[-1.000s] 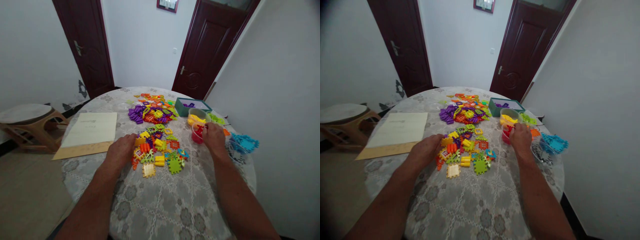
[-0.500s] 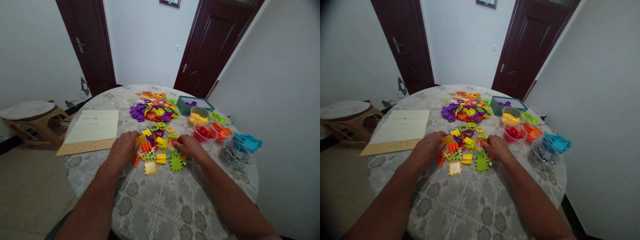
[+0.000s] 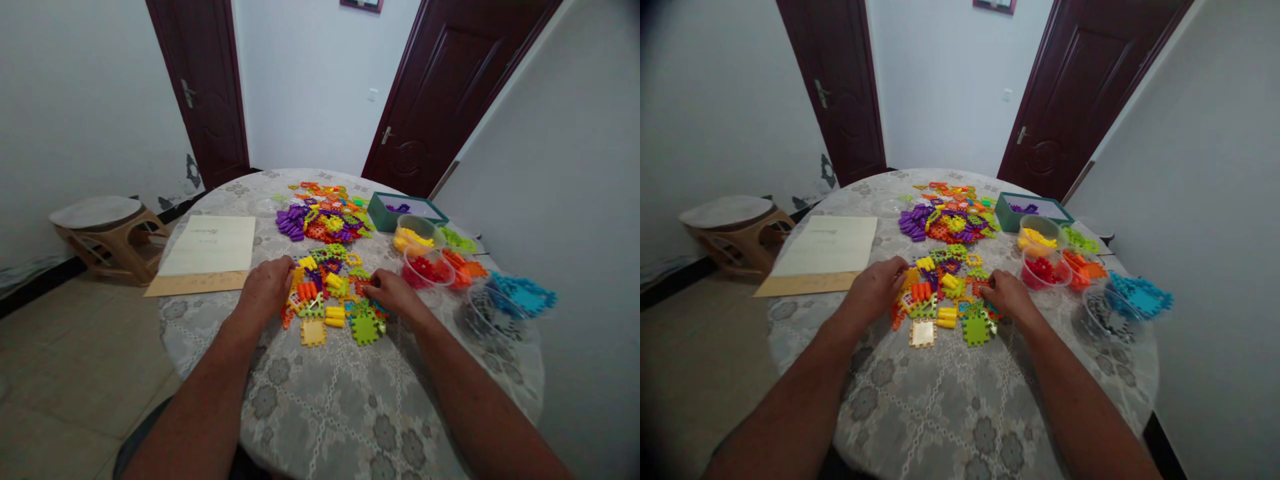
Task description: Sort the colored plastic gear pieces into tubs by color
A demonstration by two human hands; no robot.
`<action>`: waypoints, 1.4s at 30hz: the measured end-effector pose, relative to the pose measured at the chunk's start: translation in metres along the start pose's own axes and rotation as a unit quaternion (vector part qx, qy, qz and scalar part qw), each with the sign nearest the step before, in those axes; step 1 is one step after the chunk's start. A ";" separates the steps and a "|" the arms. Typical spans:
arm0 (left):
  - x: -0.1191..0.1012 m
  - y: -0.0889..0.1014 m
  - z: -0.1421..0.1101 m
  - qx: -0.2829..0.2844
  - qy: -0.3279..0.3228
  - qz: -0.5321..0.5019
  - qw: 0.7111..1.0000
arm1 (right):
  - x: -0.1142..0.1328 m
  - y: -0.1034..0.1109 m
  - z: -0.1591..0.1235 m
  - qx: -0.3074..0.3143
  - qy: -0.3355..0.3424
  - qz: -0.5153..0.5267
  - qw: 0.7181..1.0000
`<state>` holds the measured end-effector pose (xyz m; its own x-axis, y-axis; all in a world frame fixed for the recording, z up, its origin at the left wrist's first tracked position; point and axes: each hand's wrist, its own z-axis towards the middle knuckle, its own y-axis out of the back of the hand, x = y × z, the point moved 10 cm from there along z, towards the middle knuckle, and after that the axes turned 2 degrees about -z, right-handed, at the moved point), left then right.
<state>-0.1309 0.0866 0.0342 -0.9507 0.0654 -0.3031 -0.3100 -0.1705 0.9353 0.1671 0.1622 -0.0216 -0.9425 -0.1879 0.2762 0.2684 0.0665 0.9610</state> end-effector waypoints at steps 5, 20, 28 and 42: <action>0.018 0.006 0.001 -0.030 0.051 0.018 0.998 | -0.004 -0.002 0.001 -0.005 0.007 0.097 0.995; 0.018 0.003 0.000 0.007 0.023 0.080 0.997 | 0.008 0.030 0.001 -0.071 0.044 0.305 0.949; 0.019 -0.006 0.000 0.048 0.021 0.067 0.996 | -0.029 0.117 -0.026 -0.302 -0.004 0.146 0.942; 0.007 -0.006 -0.004 0.051 -0.009 0.069 0.996 | -0.022 0.109 -0.028 -0.148 0.060 0.042 0.986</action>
<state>-0.1352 0.0843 0.0255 -0.9836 0.0669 -0.1677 -0.1728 -0.0786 0.9818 0.2230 0.1466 0.0776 -0.8888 -0.3101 0.3374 0.4075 -0.1981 0.8915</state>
